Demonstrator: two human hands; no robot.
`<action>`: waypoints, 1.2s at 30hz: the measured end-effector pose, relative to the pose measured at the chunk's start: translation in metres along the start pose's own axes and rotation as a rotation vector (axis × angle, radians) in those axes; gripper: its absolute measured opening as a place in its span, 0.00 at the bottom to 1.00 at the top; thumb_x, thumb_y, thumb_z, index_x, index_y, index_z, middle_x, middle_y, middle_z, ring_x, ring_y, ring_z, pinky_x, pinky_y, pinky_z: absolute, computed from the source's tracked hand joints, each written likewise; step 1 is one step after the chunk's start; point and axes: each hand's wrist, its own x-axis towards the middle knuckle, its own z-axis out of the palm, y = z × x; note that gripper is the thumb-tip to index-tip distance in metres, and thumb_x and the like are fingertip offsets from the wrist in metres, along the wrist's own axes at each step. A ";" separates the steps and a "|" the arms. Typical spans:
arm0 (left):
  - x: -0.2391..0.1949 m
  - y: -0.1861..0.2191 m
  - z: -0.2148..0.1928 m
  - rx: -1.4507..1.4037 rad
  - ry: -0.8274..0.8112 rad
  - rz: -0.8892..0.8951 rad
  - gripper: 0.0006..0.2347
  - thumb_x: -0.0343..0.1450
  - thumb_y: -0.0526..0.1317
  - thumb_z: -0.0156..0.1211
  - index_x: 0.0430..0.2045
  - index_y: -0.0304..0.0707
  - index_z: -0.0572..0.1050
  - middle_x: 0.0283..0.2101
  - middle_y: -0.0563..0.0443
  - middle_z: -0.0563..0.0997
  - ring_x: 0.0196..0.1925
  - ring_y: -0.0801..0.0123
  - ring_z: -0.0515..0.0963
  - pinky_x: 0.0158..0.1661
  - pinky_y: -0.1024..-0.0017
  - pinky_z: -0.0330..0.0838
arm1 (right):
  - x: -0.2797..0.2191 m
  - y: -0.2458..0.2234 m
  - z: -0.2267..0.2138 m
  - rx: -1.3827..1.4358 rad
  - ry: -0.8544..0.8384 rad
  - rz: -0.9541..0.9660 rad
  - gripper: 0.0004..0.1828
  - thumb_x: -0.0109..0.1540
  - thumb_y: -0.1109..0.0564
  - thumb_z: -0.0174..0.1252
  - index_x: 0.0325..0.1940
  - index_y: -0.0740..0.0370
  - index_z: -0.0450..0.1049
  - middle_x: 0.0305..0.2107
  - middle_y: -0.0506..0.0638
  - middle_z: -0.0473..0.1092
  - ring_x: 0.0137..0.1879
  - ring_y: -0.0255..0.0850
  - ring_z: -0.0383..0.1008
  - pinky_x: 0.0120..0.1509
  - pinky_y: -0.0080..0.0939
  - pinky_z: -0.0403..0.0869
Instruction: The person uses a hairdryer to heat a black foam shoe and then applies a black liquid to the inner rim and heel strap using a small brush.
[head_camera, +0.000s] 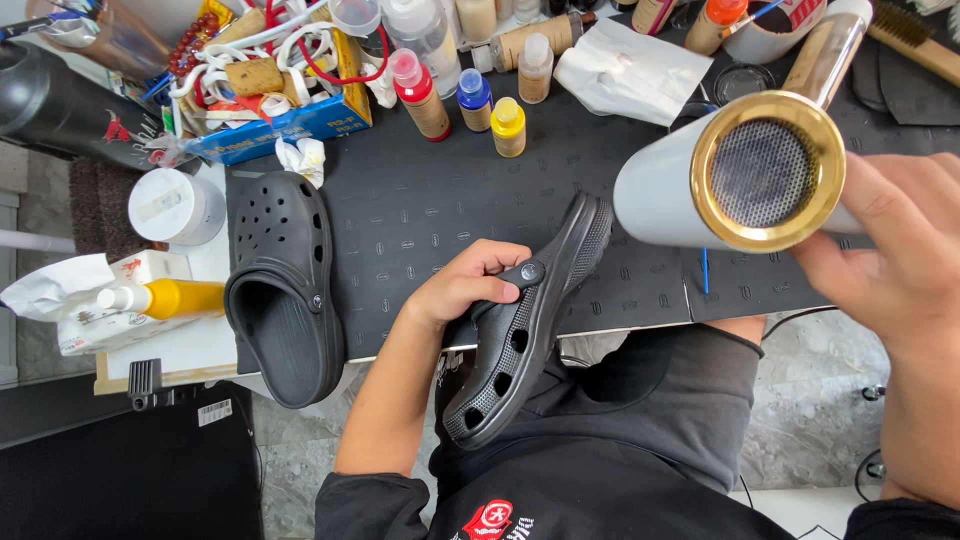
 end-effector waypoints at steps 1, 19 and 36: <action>0.000 0.000 -0.001 -0.003 0.005 -0.006 0.13 0.65 0.42 0.64 0.34 0.29 0.76 0.34 0.56 0.79 0.37 0.80 0.75 0.40 0.80 0.68 | -0.003 0.003 0.002 0.012 0.001 0.001 0.29 0.54 0.67 0.78 0.58 0.70 0.77 0.40 0.59 0.76 0.42 0.52 0.75 0.49 0.47 0.69; -0.009 -0.007 -0.009 -0.039 -0.085 0.032 0.17 0.61 0.46 0.71 0.30 0.29 0.74 0.31 0.56 0.76 0.34 0.78 0.73 0.37 0.78 0.64 | 0.013 -0.007 0.015 -0.056 -0.004 0.076 0.23 0.58 0.57 0.79 0.55 0.64 0.80 0.34 0.54 0.75 0.36 0.44 0.75 0.41 0.40 0.69; -0.011 -0.008 -0.013 -0.052 -0.114 0.062 0.17 0.59 0.46 0.70 0.25 0.29 0.72 0.29 0.55 0.75 0.32 0.76 0.72 0.36 0.76 0.62 | 0.031 -0.018 -0.001 0.012 -0.008 0.071 0.29 0.53 0.61 0.80 0.56 0.66 0.79 0.35 0.56 0.76 0.39 0.49 0.77 0.45 0.44 0.72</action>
